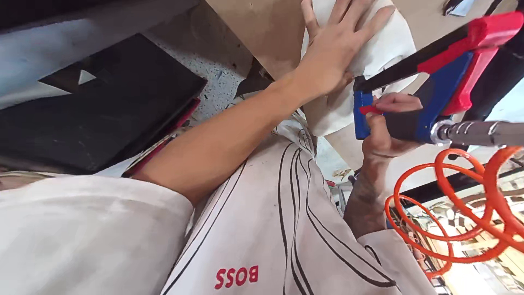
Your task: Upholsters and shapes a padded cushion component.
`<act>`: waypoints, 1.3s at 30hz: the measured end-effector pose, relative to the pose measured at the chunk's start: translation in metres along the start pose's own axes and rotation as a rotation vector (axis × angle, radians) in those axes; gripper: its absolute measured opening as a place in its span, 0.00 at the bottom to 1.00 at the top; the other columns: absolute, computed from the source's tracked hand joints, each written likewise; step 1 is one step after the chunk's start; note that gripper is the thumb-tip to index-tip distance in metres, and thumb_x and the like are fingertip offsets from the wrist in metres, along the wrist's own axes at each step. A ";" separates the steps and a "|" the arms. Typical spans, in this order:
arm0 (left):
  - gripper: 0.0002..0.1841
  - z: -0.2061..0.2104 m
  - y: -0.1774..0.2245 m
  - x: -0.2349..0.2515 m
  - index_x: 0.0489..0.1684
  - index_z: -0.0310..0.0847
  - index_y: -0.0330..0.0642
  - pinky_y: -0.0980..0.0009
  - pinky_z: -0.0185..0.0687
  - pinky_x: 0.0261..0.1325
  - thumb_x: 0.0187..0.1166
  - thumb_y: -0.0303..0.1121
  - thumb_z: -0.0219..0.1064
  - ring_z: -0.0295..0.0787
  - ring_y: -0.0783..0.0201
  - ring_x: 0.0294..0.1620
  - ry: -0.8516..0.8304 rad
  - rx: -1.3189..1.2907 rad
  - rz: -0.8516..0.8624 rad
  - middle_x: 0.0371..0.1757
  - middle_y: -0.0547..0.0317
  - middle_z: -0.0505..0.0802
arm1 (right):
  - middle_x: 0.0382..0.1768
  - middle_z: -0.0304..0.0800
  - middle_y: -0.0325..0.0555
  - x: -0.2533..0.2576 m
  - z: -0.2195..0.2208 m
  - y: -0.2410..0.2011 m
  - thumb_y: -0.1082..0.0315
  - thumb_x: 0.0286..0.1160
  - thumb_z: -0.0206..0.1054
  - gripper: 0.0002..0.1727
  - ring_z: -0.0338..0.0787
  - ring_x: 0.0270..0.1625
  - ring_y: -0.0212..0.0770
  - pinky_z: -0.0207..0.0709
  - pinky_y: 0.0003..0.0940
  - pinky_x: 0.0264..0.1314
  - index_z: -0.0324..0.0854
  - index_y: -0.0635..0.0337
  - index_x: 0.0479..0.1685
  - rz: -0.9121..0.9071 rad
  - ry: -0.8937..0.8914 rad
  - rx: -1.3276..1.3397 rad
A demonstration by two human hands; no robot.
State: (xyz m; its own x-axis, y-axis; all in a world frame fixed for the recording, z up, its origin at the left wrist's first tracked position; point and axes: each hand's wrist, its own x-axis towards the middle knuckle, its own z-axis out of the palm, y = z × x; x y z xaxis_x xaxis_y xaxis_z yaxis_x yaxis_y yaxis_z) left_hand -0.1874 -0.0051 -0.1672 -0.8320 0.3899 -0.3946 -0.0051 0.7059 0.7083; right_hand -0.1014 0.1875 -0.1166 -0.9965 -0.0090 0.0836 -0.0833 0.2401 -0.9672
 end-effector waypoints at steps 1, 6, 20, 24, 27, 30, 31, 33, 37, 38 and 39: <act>0.54 -0.001 0.001 -0.001 0.96 0.51 0.68 0.10 0.32 0.73 0.63 0.49 0.80 0.53 0.38 0.92 -0.024 -0.024 -0.002 0.91 0.53 0.66 | 0.40 0.90 0.48 -0.001 0.000 -0.001 0.80 0.56 0.71 0.11 0.91 0.45 0.47 0.88 0.46 0.48 0.83 0.62 0.40 -0.001 -0.002 0.009; 0.63 -0.009 -0.001 0.002 0.97 0.47 0.65 0.08 0.24 0.73 0.51 0.38 0.88 0.42 0.39 0.96 -0.050 -0.043 -0.009 0.96 0.57 0.58 | 0.42 0.91 0.51 -0.012 0.009 -0.010 0.80 0.53 0.73 0.13 0.92 0.46 0.48 0.90 0.46 0.48 0.85 0.64 0.41 0.020 0.032 0.016; 0.58 -0.004 -0.008 -0.001 0.96 0.51 0.62 0.11 0.29 0.77 0.57 0.37 0.85 0.53 0.49 0.94 -0.023 -0.122 0.018 0.93 0.65 0.65 | 0.41 0.91 0.54 -0.001 0.015 -0.015 0.80 0.55 0.72 0.12 0.93 0.45 0.52 0.90 0.50 0.48 0.83 0.66 0.41 0.043 -0.020 -0.095; 0.58 -0.005 -0.010 -0.002 0.95 0.53 0.60 0.10 0.33 0.75 0.56 0.34 0.86 0.56 0.47 0.93 -0.022 -0.148 0.033 0.91 0.61 0.68 | 0.41 0.90 0.47 -0.010 0.013 -0.005 0.79 0.58 0.71 0.10 0.91 0.45 0.47 0.89 0.49 0.49 0.86 0.59 0.39 0.002 -0.020 0.004; 0.59 -0.006 -0.007 -0.004 0.96 0.52 0.58 0.10 0.28 0.76 0.56 0.32 0.86 0.53 0.45 0.94 -0.037 -0.151 0.036 0.93 0.58 0.66 | 0.44 0.90 0.49 -0.014 0.013 -0.011 0.79 0.56 0.73 0.12 0.92 0.47 0.49 0.90 0.50 0.50 0.86 0.61 0.40 0.022 -0.020 0.014; 0.61 -0.007 -0.007 0.000 0.97 0.49 0.62 0.11 0.26 0.76 0.53 0.34 0.86 0.48 0.45 0.95 -0.035 -0.097 0.023 0.95 0.63 0.61 | 0.46 0.90 0.50 -0.016 0.020 -0.011 0.79 0.56 0.73 0.12 0.92 0.48 0.48 0.91 0.48 0.50 0.87 0.61 0.42 0.014 0.013 -0.025; 0.61 -0.008 -0.007 0.000 0.97 0.49 0.62 0.11 0.25 0.76 0.54 0.34 0.86 0.47 0.45 0.95 -0.042 -0.097 0.019 0.95 0.64 0.60 | 0.46 0.90 0.51 -0.017 0.023 -0.010 0.79 0.56 0.73 0.12 0.92 0.48 0.48 0.90 0.47 0.49 0.87 0.62 0.42 0.006 0.026 -0.031; 0.61 -0.010 -0.007 -0.001 0.97 0.49 0.63 0.11 0.25 0.76 0.55 0.33 0.86 0.46 0.45 0.96 -0.056 -0.098 0.008 0.96 0.65 0.60 | 0.44 0.90 0.49 -0.022 0.030 -0.009 0.79 0.56 0.72 0.11 0.92 0.47 0.47 0.90 0.46 0.49 0.87 0.61 0.40 -0.007 0.070 -0.025; 0.61 -0.009 -0.009 -0.001 0.97 0.48 0.63 0.10 0.23 0.74 0.55 0.33 0.84 0.43 0.46 0.97 -0.052 -0.107 0.020 0.96 0.66 0.59 | 0.43 0.91 0.46 -0.030 0.037 -0.003 0.75 0.61 0.73 0.09 0.92 0.49 0.46 0.89 0.48 0.53 0.87 0.59 0.40 -0.084 0.116 -0.033; 0.60 -0.008 -0.009 -0.002 0.97 0.49 0.63 0.10 0.23 0.75 0.55 0.34 0.84 0.43 0.45 0.97 -0.049 -0.116 0.022 0.96 0.65 0.60 | 0.42 0.91 0.48 -0.032 0.037 -0.004 0.76 0.60 0.72 0.09 0.92 0.49 0.47 0.90 0.49 0.53 0.87 0.60 0.40 -0.094 0.127 -0.056; 0.61 -0.008 -0.007 -0.003 0.97 0.49 0.63 0.10 0.23 0.75 0.54 0.34 0.85 0.43 0.45 0.97 -0.053 -0.111 0.015 0.96 0.65 0.60 | 0.43 0.91 0.50 -0.034 0.035 -0.005 0.76 0.58 0.72 0.10 0.93 0.49 0.49 0.90 0.49 0.52 0.87 0.62 0.40 -0.101 0.140 -0.072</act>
State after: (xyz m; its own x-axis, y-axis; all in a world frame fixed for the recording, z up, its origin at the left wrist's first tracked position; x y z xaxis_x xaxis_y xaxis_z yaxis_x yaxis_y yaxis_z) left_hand -0.1895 -0.0165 -0.1663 -0.8022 0.4327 -0.4115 -0.0568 0.6308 0.7739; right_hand -0.0675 0.1526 -0.1229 -0.9713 0.0979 0.2169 -0.1767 0.3140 -0.9328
